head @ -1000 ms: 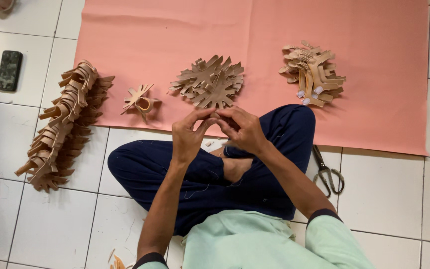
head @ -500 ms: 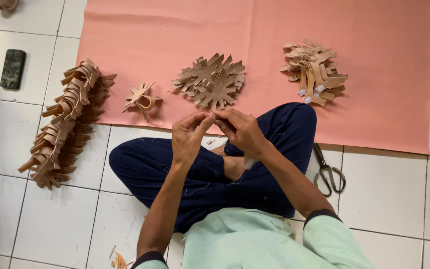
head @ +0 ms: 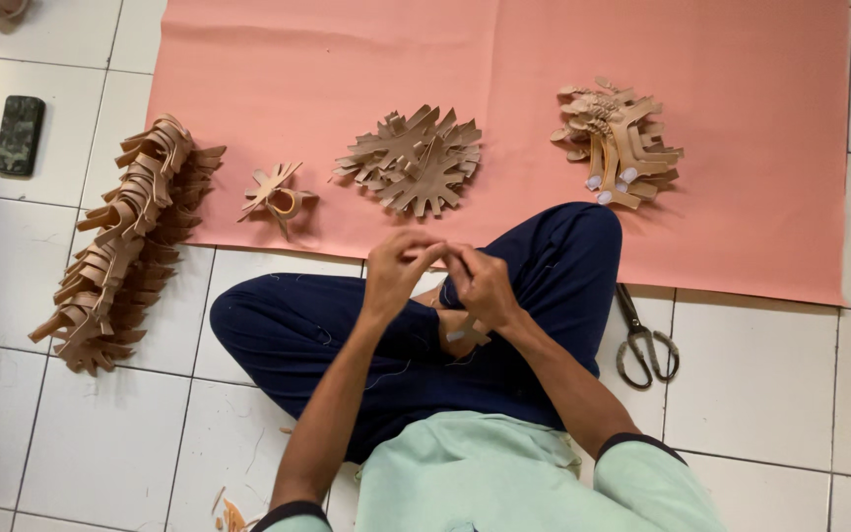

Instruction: The person sits on the floor and assembles small wooden craft parts by hand. They repeatedly pick up a star-shaped piece and a Y-shaped piece, interlock them, and place the assembled unit into a growing stack.

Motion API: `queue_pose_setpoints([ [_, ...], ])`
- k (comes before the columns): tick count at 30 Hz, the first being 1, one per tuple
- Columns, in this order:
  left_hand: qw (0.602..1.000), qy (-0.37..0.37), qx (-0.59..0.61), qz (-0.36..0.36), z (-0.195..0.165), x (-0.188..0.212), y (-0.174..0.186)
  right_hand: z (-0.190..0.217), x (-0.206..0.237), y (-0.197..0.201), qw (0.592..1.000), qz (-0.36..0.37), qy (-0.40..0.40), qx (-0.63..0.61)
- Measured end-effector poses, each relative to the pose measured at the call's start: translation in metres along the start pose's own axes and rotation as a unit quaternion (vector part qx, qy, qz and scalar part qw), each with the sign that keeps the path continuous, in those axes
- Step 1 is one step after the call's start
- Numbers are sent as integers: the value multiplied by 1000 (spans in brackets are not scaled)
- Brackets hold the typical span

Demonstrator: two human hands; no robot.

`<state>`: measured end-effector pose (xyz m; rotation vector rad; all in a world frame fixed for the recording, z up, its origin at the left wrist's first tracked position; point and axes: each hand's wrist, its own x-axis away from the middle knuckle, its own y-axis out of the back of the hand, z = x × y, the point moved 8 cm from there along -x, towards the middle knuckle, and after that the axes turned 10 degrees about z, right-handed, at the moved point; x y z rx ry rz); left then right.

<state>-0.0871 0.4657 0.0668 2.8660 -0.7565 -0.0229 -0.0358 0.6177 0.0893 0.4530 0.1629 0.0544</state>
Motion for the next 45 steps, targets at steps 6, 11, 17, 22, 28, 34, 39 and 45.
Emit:
queue_pose_setpoints([
  [6,921,-90,-360,-119,44,-115,16,-10,13,39,996,-84,-29,-28],
  [11,812,-61,-579,-28,78,-151,14,-16,25,43,988,-83,-62,-115],
  [17,936,0,-351,-27,82,-106,36,-34,26,35,979,-90,-95,-158],
  [22,958,81,261,-92,99,-40,33,-57,20,12,950,-100,-86,-283],
  [28,825,45,554,-104,62,4,3,-70,14,3,914,-88,-94,-386],
  [34,884,-6,457,-94,0,21,1,-31,14,-1,943,12,-106,-315],
  [39,972,-26,223,-74,-35,36,10,11,6,10,954,80,-79,-277],
  [45,971,-69,220,-67,-51,41,14,50,-10,21,975,143,-41,-166],
])
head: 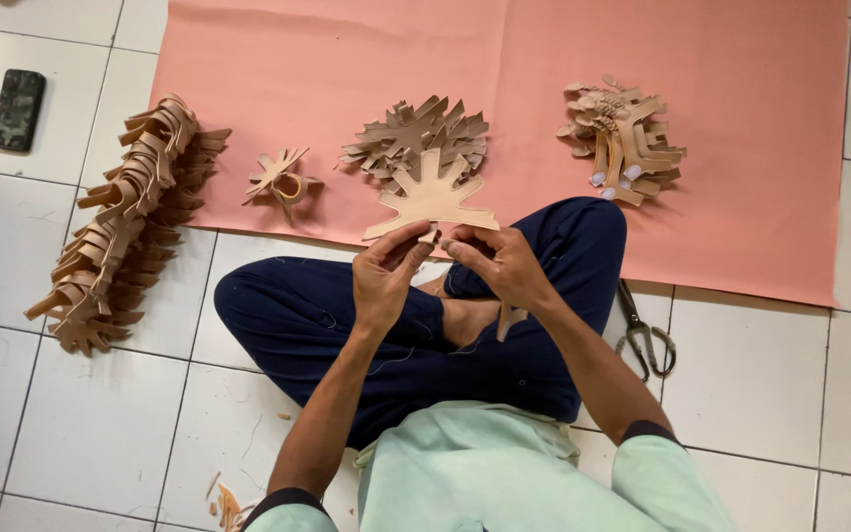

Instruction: The person sits on the floor and assembles small wooden craft parts by hand. They repeatedly pick up a star-shaped piece and a Y-shaped piece, interlock them, and place the assembled unit into a growing stack.

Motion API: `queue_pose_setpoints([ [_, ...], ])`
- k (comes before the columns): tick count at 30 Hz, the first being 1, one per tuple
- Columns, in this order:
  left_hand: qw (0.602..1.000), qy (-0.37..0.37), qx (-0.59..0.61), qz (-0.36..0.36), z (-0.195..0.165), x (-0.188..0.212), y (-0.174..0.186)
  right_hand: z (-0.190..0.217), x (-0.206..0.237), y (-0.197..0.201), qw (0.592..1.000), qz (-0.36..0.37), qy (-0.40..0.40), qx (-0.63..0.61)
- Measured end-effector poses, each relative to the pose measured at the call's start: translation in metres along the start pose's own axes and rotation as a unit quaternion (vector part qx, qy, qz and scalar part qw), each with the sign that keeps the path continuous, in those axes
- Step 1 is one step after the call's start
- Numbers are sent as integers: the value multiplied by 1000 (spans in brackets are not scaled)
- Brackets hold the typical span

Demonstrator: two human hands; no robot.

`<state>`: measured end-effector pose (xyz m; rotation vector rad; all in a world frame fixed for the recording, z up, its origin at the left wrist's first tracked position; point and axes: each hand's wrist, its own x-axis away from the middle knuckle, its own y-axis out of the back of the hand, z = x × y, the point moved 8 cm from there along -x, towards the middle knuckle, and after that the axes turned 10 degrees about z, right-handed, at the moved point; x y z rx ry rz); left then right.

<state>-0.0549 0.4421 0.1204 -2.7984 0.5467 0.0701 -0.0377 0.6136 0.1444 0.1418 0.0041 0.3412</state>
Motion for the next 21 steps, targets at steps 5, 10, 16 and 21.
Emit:
queue_pose_setpoints([
  [5,999,2,-19,26,-15,-1,-5,26,-9,1,996,74,33,37],
  [10,979,-39,-193,49,-47,0,-15,28,-13,6,978,117,-4,171],
  [16,955,-9,-293,49,-56,-11,-13,53,1,-21,881,12,238,408],
  [21,980,54,-190,36,-35,-7,-5,22,-10,-11,938,86,116,317],
])
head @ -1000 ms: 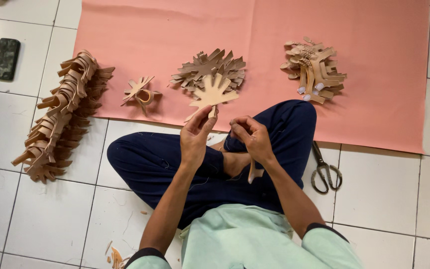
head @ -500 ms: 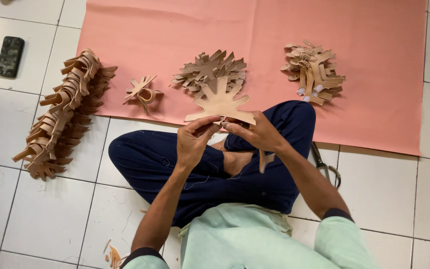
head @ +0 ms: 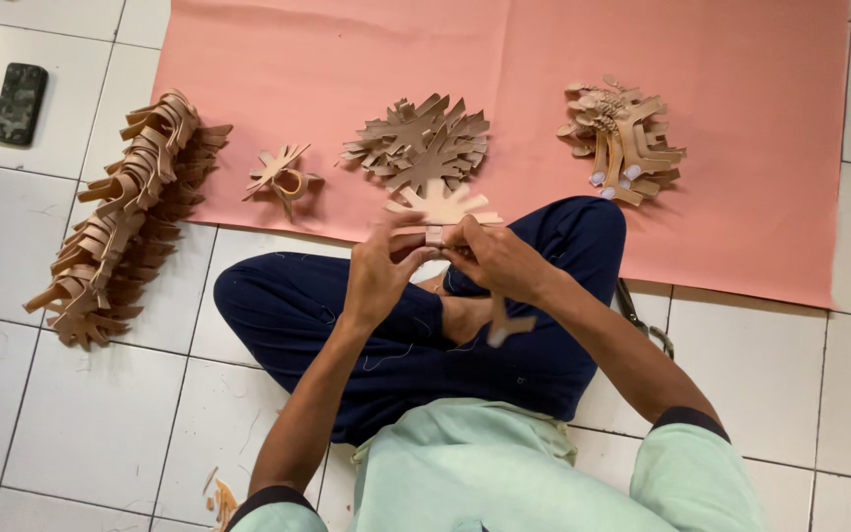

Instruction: The person sits on the floor and assembles small wooden craft parts by hand. They repeatedly pick up a star-shaped piece and a Y-shaped piece, interlock them, and place the assembled unit into a growing stack.

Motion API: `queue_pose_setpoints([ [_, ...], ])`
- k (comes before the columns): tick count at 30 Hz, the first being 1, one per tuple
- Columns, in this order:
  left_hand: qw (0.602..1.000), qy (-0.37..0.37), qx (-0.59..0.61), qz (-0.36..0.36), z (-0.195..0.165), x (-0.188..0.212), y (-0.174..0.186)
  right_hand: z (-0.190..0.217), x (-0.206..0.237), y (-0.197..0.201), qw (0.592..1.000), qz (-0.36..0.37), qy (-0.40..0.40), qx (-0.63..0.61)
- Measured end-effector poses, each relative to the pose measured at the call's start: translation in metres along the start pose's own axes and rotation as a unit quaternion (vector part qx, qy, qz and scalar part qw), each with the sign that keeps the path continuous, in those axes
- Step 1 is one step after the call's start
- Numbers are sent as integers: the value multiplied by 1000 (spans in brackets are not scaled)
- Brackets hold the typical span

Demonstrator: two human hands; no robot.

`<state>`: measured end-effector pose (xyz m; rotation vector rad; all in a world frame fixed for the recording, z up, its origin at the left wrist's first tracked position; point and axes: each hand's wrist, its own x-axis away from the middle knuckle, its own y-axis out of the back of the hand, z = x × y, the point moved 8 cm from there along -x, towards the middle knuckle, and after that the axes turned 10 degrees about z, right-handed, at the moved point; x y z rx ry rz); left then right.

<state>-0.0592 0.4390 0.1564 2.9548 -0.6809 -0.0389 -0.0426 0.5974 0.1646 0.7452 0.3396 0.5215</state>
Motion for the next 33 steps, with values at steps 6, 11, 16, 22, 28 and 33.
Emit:
queue_pose_setpoints([
  [6,989,-98,-101,-54,-6,11,-2,0,0,3,998,22,47,25],
  [11,986,10,-157,48,4,9,-8,-1,4,-10,994,81,51,54],
  [16,995,7,-82,64,-5,1,0,11,10,-12,987,65,124,76],
  [22,987,54,-22,150,11,3,-15,8,16,-21,971,151,116,143],
  [28,996,8,-53,65,8,-2,4,8,5,-12,996,6,88,-6],
  [33,981,-43,-173,81,-3,2,-6,5,7,-22,985,55,129,99],
])
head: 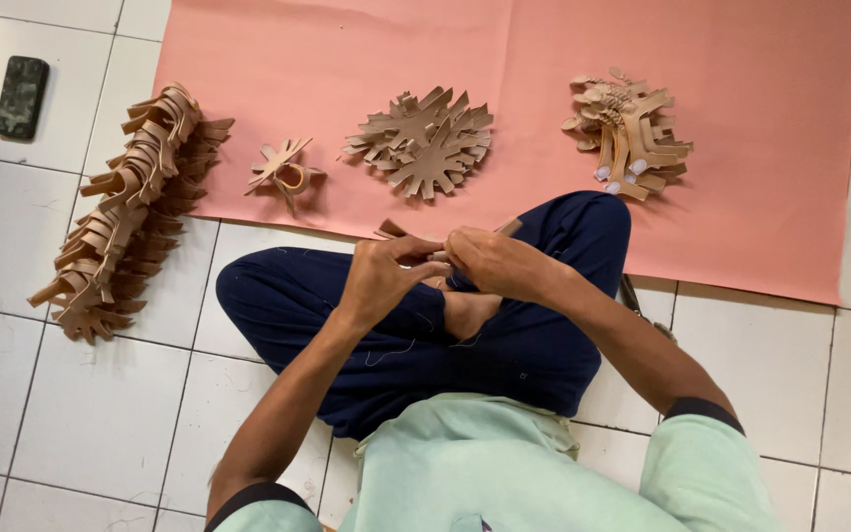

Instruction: The person sits on the floor and assembles small wooden craft parts by hand. They repeatedly pick up a star-shaped piece and a Y-shaped piece, interlock them, and place the assembled unit into a growing stack.

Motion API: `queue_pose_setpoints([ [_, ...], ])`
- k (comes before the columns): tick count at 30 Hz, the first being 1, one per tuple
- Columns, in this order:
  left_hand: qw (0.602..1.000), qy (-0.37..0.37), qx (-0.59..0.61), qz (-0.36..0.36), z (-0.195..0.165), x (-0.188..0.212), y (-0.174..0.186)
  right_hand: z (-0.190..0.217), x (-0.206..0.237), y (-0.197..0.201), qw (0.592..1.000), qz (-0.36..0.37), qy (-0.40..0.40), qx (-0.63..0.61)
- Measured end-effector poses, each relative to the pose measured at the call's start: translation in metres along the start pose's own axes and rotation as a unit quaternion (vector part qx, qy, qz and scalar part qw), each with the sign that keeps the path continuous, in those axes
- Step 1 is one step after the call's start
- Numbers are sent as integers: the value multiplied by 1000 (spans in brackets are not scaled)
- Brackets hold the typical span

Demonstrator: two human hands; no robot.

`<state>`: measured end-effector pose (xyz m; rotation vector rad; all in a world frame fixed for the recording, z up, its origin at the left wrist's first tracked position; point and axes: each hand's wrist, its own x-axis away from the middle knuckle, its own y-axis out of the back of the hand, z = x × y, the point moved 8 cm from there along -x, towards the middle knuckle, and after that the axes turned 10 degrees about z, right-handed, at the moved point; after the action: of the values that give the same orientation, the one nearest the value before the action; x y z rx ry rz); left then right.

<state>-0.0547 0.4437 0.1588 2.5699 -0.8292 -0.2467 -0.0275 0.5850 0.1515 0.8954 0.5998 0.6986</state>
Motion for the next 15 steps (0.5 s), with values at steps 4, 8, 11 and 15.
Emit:
queue_pose_setpoints([
  [4,999,37,-15,-32,5,0,-2,-1,1,-8,1000,2,-9,25],
  [8,998,-10,44,-53,2,4,-2,-2,1,0,997,-56,-61,-6],
  [11,996,9,56,-75,4,9,-1,0,9,15,983,-117,-110,-87],
  [15,991,-2,87,-104,-2,13,5,15,7,40,979,-182,-80,-46],
])
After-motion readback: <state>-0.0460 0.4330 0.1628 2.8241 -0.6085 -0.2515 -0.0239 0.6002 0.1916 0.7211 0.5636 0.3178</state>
